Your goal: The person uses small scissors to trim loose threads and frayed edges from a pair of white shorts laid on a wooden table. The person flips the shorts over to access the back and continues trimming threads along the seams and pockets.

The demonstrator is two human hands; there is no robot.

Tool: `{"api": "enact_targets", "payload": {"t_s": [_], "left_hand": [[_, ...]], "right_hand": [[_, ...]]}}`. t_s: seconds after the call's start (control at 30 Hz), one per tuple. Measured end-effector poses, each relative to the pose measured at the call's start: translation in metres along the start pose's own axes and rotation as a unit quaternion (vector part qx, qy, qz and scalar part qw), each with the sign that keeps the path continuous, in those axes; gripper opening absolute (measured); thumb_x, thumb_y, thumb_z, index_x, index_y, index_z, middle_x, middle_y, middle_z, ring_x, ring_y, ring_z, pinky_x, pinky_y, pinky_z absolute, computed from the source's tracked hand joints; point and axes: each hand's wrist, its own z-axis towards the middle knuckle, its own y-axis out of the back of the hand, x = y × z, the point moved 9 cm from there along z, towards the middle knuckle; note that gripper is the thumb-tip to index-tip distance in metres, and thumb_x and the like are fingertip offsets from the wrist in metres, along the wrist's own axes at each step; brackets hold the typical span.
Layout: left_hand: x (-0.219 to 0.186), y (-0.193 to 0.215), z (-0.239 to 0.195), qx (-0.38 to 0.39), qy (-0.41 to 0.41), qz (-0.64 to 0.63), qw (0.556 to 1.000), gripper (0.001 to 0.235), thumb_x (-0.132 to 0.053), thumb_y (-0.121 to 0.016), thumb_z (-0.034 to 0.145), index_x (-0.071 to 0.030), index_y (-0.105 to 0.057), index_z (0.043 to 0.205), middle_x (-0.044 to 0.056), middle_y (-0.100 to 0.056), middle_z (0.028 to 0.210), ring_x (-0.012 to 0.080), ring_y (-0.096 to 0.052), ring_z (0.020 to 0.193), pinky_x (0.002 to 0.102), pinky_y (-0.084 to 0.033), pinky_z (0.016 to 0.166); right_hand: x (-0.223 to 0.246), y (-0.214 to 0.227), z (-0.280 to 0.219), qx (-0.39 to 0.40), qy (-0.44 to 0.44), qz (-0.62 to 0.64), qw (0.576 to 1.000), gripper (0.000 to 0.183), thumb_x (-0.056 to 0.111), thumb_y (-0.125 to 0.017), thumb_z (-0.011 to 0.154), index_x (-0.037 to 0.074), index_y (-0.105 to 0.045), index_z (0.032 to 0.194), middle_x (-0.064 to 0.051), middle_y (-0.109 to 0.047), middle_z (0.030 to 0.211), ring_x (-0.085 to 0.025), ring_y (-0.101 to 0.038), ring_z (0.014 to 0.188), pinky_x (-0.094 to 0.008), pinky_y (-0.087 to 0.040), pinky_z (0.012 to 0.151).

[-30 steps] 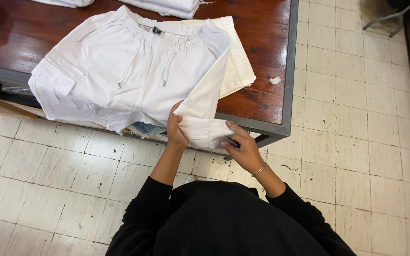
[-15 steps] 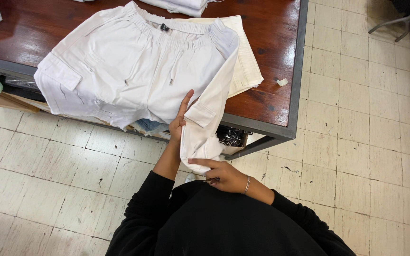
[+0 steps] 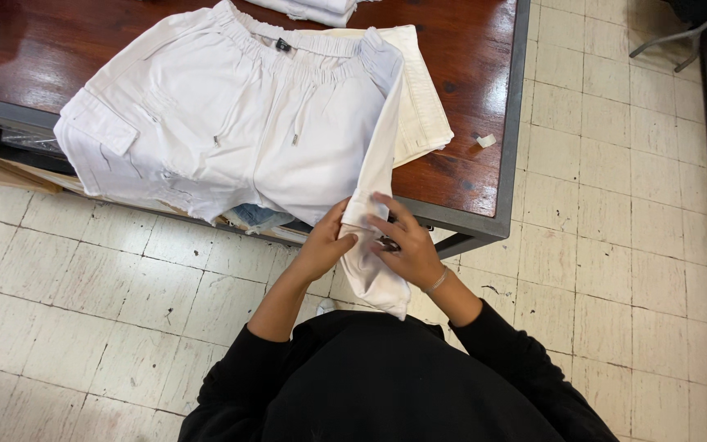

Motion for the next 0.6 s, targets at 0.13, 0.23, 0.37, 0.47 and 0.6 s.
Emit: {"api": "enact_targets", "payload": {"t_s": [0.13, 0.23, 0.37, 0.47, 0.6], "left_hand": [[-0.040, -0.023, -0.003, 0.056, -0.039, 0.071, 0.995, 0.101, 0.016, -0.050, 0.081, 0.000, -0.021, 0.177, 0.032, -0.040, 0.173, 0.0427, -0.039, 0.159, 0.056, -0.038, 0.130], [-0.053, -0.032, -0.015, 0.026, -0.040, 0.183, 0.982, 0.091, 0.013, -0.049, 0.086, 0.005, -0.027, 0.174, 0.039, -0.047, 0.164, 0.0542, -0.047, 0.152, 0.063, -0.045, 0.124], [-0.042, -0.014, -0.013, -0.095, -0.069, 0.322, 0.940, 0.082, 0.010, -0.054, 0.085, 0.002, -0.048, 0.166, 0.032, -0.058, 0.149, 0.0538, -0.061, 0.137, 0.062, -0.053, 0.113], [-0.069, -0.011, -0.022, -0.194, -0.195, 0.462, 0.843, 0.043, 0.018, -0.064, 0.086, 0.000, -0.059, 0.125, 0.015, -0.058, 0.109, 0.0429, -0.077, 0.094, 0.046, -0.066, 0.074], [-0.063, -0.014, -0.013, -0.193, -0.224, 0.515, 0.804, 0.030, 0.012, -0.074, 0.086, -0.009, -0.062, 0.104, 0.005, -0.060, 0.092, 0.0285, -0.073, 0.083, 0.036, -0.061, 0.069]], "right_hand": [[-0.016, 0.001, 0.021, -0.032, 0.116, -0.128, 0.984, 0.029, 0.019, -0.081, 0.096, 0.016, -0.084, 0.124, -0.004, -0.080, 0.136, -0.024, -0.081, 0.078, -0.037, -0.064, 0.066], [0.004, 0.020, 0.051, -0.031, 0.164, -0.074, 0.983, 0.022, 0.006, -0.071, 0.097, 0.013, -0.087, 0.110, -0.004, -0.086, 0.114, -0.025, -0.074, 0.069, -0.034, -0.060, 0.063], [-0.046, 0.021, 0.062, -0.002, 0.093, 0.025, 0.995, 0.020, 0.003, -0.076, 0.092, 0.013, -0.088, 0.105, -0.003, -0.086, 0.100, -0.023, -0.069, 0.067, -0.033, -0.056, 0.062], [-0.060, 0.034, 0.078, -0.019, 0.003, 0.093, 0.996, 0.024, -0.001, -0.079, 0.081, 0.009, -0.088, 0.101, -0.013, -0.078, 0.083, -0.034, -0.066, 0.069, -0.044, -0.055, 0.070], [-0.104, 0.032, 0.076, -0.086, -0.108, 0.076, 0.988, 0.027, -0.005, -0.071, 0.080, 0.012, -0.088, 0.093, -0.005, -0.066, 0.066, -0.019, -0.059, 0.062, -0.034, -0.050, 0.064]]}}
